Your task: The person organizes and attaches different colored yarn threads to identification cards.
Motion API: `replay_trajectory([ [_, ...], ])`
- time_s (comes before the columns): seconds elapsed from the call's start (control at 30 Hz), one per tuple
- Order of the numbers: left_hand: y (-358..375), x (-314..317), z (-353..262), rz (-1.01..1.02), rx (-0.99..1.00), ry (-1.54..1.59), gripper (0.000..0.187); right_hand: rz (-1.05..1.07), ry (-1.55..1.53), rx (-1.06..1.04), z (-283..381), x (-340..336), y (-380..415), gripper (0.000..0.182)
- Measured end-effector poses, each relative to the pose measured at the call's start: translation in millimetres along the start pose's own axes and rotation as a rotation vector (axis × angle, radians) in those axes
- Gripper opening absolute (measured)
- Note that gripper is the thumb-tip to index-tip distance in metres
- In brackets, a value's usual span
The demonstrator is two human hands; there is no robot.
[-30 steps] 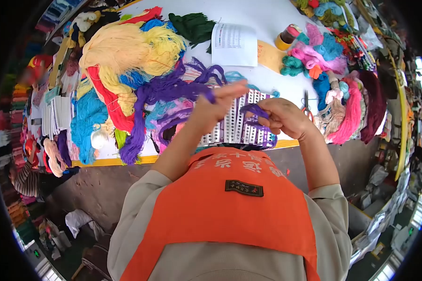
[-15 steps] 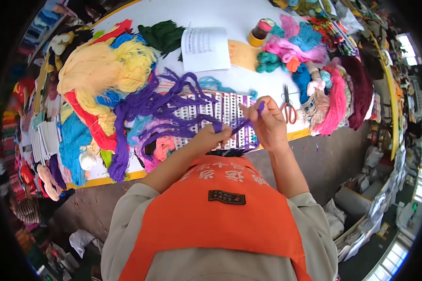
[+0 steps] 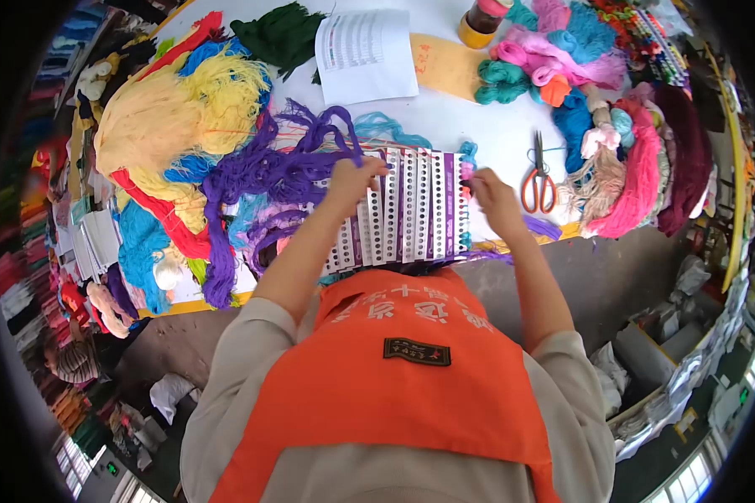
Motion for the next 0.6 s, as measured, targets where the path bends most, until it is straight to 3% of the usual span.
replay_trajectory([
  [0.03,-17.5,14.6,12.7,0.005,-0.002,-0.130,0.019,0.072,-0.011,0.051,3.7,22.6,-16.3,0.019],
  [0.1,-32.9,40.2,21.2,0.043,-0.013,-0.341,0.021,0.127,0.031,-0.136,11.9,60.4,-45.9,0.019],
  [0.13,-34.8,51.4,21.8,0.073,-0.020,-0.422,0.024,0.202,0.047,-0.129,5.7,78.2,-58.0,0.019],
  [0.27,-41.0,58.2,23.6,0.069,0.001,-0.328,0.017,0.394,0.042,-0.184,3.1,113.9,-77.9,0.017],
  [0.4,-34.0,61.3,27.5,0.148,-0.124,-0.150,0.013,0.492,-0.017,-0.173,-8.7,123.3,-83.0,0.018],
  [0.53,-38.2,72.9,27.1,0.215,-0.079,-0.057,0.014,0.441,-0.015,-0.017,-27.8,122.1,-90.3,0.032],
  [0.6,-44.5,71.3,29.5,0.204,-0.040,-0.158,0.014,0.466,-0.035,-0.011,-25.6,122.8,-91.3,0.034],
])
Point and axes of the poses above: each hand's wrist, its own y-axis away from the middle knuckle, its own x-axis out of the palm, z = x × y, the point moved 10 cm from there along -y, towards the middle knuckle, and after that the axes turned 2 degrees about -y, right-handed, at the moved point
